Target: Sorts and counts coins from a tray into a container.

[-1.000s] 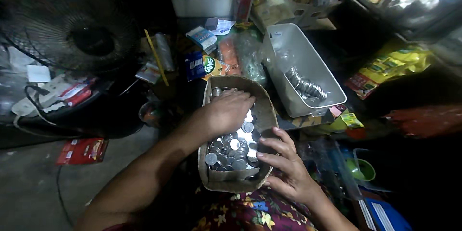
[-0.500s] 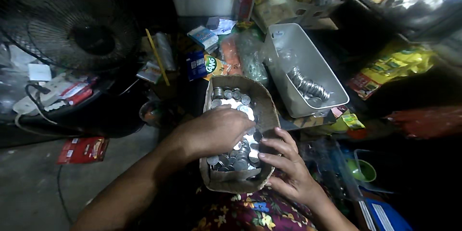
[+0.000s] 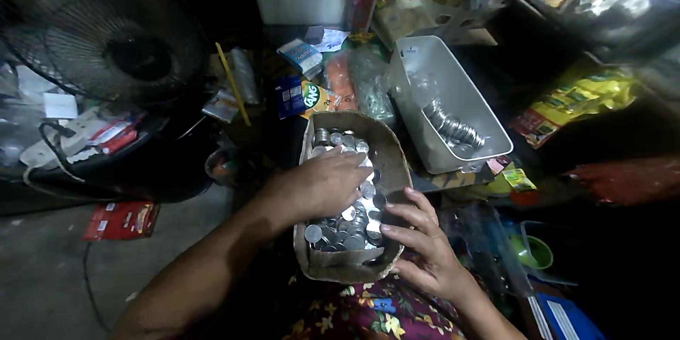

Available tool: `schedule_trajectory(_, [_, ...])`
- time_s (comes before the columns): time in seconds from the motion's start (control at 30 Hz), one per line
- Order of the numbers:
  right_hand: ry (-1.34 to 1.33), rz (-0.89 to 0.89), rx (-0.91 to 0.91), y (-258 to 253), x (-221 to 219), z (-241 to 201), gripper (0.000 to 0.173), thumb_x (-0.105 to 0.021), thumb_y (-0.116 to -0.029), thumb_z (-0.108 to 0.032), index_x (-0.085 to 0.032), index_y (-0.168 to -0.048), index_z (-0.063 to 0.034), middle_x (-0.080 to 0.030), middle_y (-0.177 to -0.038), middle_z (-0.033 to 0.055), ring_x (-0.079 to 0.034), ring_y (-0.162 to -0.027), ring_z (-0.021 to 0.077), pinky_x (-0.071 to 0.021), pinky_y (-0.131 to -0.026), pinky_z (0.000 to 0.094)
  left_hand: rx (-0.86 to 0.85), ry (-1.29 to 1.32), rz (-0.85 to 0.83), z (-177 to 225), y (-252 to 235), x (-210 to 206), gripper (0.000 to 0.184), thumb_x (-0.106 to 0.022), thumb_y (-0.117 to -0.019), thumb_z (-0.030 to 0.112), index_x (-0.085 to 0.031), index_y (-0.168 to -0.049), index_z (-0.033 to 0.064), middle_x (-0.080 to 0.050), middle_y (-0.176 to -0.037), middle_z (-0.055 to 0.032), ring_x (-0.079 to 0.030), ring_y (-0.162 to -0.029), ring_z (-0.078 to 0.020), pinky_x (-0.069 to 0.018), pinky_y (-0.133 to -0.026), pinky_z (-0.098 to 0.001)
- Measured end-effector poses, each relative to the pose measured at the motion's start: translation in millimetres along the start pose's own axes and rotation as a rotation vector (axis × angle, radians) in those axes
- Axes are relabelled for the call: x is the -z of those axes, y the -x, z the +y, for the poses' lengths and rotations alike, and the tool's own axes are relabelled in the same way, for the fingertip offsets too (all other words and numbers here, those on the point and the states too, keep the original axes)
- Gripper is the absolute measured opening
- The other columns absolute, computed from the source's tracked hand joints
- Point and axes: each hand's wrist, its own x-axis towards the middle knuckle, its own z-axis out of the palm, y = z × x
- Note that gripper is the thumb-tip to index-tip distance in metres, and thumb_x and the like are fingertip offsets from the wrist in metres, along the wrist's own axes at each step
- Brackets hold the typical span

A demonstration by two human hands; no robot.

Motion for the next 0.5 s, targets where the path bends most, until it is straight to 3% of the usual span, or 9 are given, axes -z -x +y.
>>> schedule_trajectory(0.07, [0.001,0.002,0.000,0,0,0,0.038,-0.051,-0.1046,-0.049,-0.060,-0.132,-0.0245,-0.050,-0.149,-0.0061,-0.024,-0.154,0.0181,-0.0171,-0.128,0.0422,-0.023,0.022,-0.036,5,10,-1,0.045,-0.048,-0.1074,0.024,-0.052,-0.148,0.0046,-0.048,-0.153,-0.0192,-0.043,-0.145,-0.0332,-0.0259,-0.122,-0.0514])
schedule_trajectory(0.3, [0.009,0.002,0.005,0,0,0,0.037,-0.053,-0.1043,-0.048,-0.060,-0.132,-0.0243,-0.050,-0.149,-0.0063,-0.024,-0.154,0.0173,-0.0164,-0.129,0.0418,-0.026,0.035,-0.157,17,31,4,0.047,-0.042,-0.1101,0.024,-0.045,-0.154,0.0076,-0.044,-0.157,-0.0197,-0.036,-0.150,-0.0339,-0.0171,-0.125,-0.0549])
schedule_trajectory(0.4, [0.009,-0.003,0.000,-1,1,-1,0.037,-0.053,-0.1041,-0.048,-0.060,-0.132,-0.0248,-0.050,-0.148,-0.0063,-0.024,-0.154,0.0181,-0.0171,-0.128,0.0418,-0.004,0.006,0.074,4,34,2,0.040,-0.048,-0.1073,0.021,-0.059,-0.142,0.0043,-0.057,-0.145,-0.0184,-0.048,-0.141,-0.0335,-0.0262,-0.122,-0.0556])
schedule_trajectory(0.5, [0.012,-0.004,0.004,-1,1,-1,0.038,-0.053,-0.1039,-0.049,-0.060,-0.131,-0.0246,-0.050,-0.148,-0.0060,-0.024,-0.154,0.0185,-0.0177,-0.128,0.0419,0.090,-0.072,0.181,-5,24,10,0.040,-0.054,-0.1049,0.017,-0.059,-0.141,0.0012,-0.055,-0.146,-0.0212,-0.048,-0.141,-0.0369,-0.0288,-0.121,-0.0560])
